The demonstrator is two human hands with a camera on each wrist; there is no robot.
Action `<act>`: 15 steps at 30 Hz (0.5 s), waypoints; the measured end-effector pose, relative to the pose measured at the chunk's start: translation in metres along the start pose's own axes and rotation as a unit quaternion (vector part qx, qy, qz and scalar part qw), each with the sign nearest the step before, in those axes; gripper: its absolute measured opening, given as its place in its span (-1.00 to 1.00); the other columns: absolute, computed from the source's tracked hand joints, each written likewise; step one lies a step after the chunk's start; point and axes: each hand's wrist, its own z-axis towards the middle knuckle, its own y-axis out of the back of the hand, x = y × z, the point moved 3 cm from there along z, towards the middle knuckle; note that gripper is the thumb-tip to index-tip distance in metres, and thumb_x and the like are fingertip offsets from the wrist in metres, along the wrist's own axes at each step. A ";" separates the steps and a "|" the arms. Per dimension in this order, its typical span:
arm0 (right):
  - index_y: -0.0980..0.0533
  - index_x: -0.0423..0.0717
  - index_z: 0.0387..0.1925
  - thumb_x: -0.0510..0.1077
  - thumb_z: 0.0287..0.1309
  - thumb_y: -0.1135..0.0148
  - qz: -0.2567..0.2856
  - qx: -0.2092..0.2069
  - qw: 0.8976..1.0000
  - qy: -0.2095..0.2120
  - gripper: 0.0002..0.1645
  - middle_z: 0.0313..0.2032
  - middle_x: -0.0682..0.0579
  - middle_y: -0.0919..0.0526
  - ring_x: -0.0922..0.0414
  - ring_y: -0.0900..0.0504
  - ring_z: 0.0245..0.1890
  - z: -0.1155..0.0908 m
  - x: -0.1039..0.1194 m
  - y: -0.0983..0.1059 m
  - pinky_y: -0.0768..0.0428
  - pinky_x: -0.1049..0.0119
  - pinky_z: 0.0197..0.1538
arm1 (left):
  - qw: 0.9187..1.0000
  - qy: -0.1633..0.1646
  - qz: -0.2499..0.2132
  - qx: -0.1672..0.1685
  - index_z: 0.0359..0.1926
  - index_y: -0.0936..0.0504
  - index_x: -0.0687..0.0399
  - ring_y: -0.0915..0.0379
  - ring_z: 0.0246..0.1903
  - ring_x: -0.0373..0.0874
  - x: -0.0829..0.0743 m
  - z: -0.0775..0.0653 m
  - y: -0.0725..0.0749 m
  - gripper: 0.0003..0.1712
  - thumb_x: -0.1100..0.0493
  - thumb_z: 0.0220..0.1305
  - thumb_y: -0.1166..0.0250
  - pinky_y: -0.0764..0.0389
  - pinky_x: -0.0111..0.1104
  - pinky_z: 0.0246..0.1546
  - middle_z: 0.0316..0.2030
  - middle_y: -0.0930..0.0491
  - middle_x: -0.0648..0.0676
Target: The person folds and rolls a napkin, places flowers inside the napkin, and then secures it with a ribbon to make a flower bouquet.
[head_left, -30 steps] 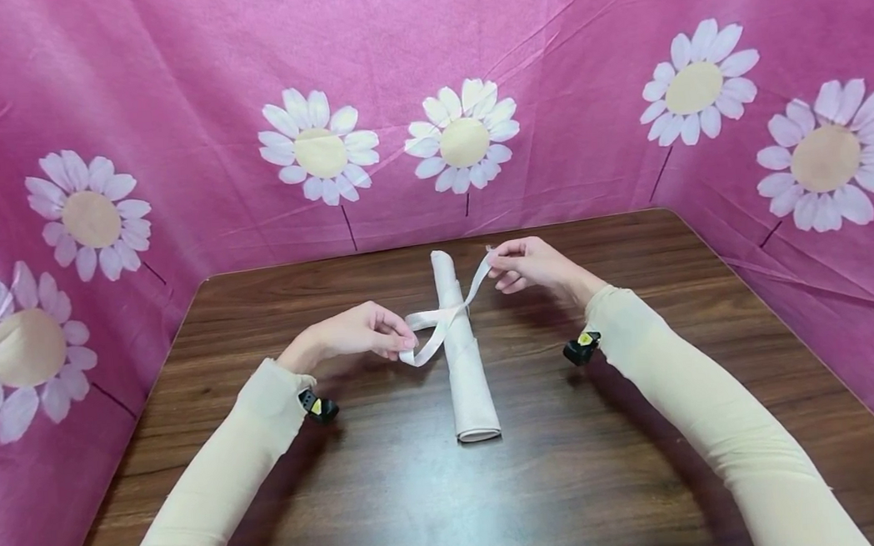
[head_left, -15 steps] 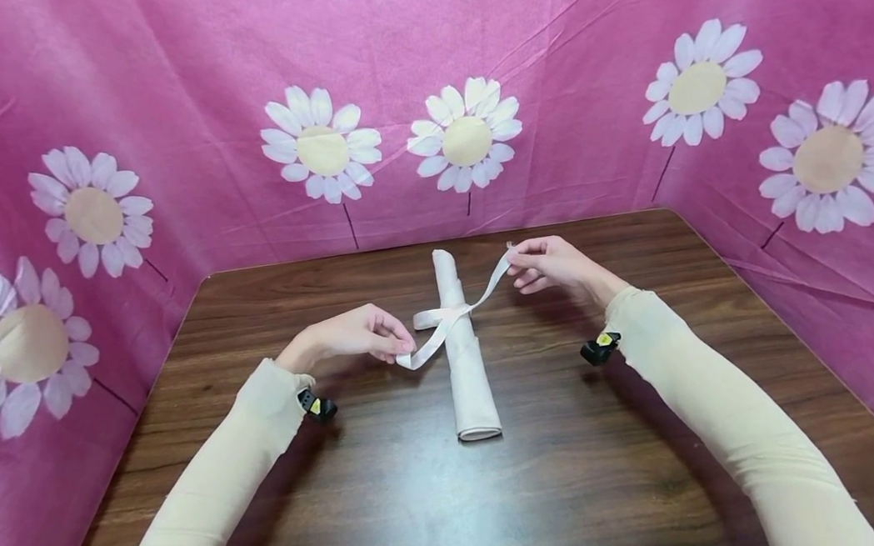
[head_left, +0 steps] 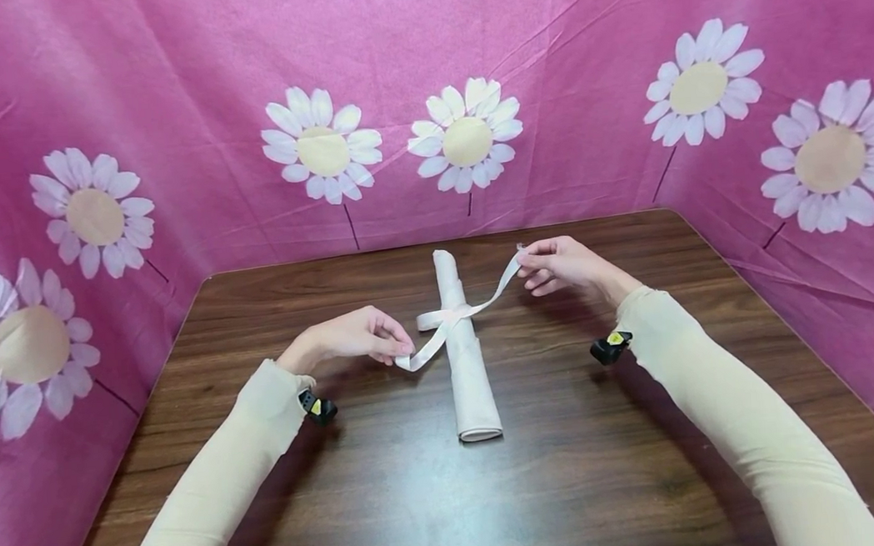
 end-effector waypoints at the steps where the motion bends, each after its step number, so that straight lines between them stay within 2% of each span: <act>1: -0.53 -0.24 -0.03 -0.11 0.45 -0.21 -0.003 -0.001 1.000 -0.001 -0.74 -0.30 -0.04 -0.72 0.13 -0.73 -0.38 -0.002 0.000 0.003 -0.72 0.09 -0.15 | 1.000 -0.001 0.000 -0.004 -0.04 -0.70 0.39 -0.54 -0.35 -0.15 0.000 0.000 0.000 -0.74 0.24 0.40 -0.31 -0.62 -0.07 -0.10 -0.36 -0.71 0.00; 5: -0.55 -0.20 -0.06 -0.12 0.46 -0.20 -0.010 -0.010 1.000 -0.008 -0.79 -0.32 -0.02 -0.72 0.13 -0.74 -0.39 -0.008 -0.004 0.014 -0.73 0.12 -0.18 | 1.000 -0.003 0.004 -0.026 -0.03 -0.68 0.42 -0.51 -0.36 -0.16 0.000 0.000 0.002 -0.71 0.23 0.41 -0.31 -0.60 -0.16 -0.16 -0.36 -0.70 -0.01; 9: -0.56 -0.16 -0.08 -0.11 0.46 -0.20 -0.007 -0.005 1.000 -0.016 -0.82 -0.29 -0.06 -0.73 0.13 -0.74 -0.37 -0.010 -0.009 0.018 -0.72 0.10 -0.16 | 0.999 0.012 -0.004 -0.045 -0.03 -0.67 0.45 -0.48 -0.38 -0.17 0.003 0.000 0.003 -0.71 0.24 0.41 -0.30 -0.59 -0.21 -0.17 -0.37 -0.66 -0.02; 12: -0.55 -0.16 -0.08 -0.10 0.45 -0.20 -0.006 0.002 1.000 -0.018 -0.81 -0.27 -0.08 -0.73 0.13 -0.74 -0.37 -0.011 -0.012 0.017 -0.73 0.13 -0.19 | 0.999 0.016 -0.004 -0.045 -0.03 -0.67 0.46 -0.48 -0.38 -0.18 0.004 0.001 0.004 -0.72 0.26 0.41 -0.30 -0.60 -0.19 -0.16 -0.37 -0.66 -0.03; 15: -0.55 -0.18 -0.07 -0.12 0.46 -0.20 -0.005 0.003 1.000 -0.016 -0.81 -0.28 -0.08 -0.72 0.13 -0.73 -0.39 -0.012 -0.012 0.015 -0.73 0.17 -0.23 | 0.999 0.006 0.011 -0.043 -0.04 -0.67 0.45 -0.51 -0.36 -0.16 0.003 0.003 0.004 -0.72 0.25 0.41 -0.30 -0.62 -0.17 -0.16 -0.37 -0.68 -0.03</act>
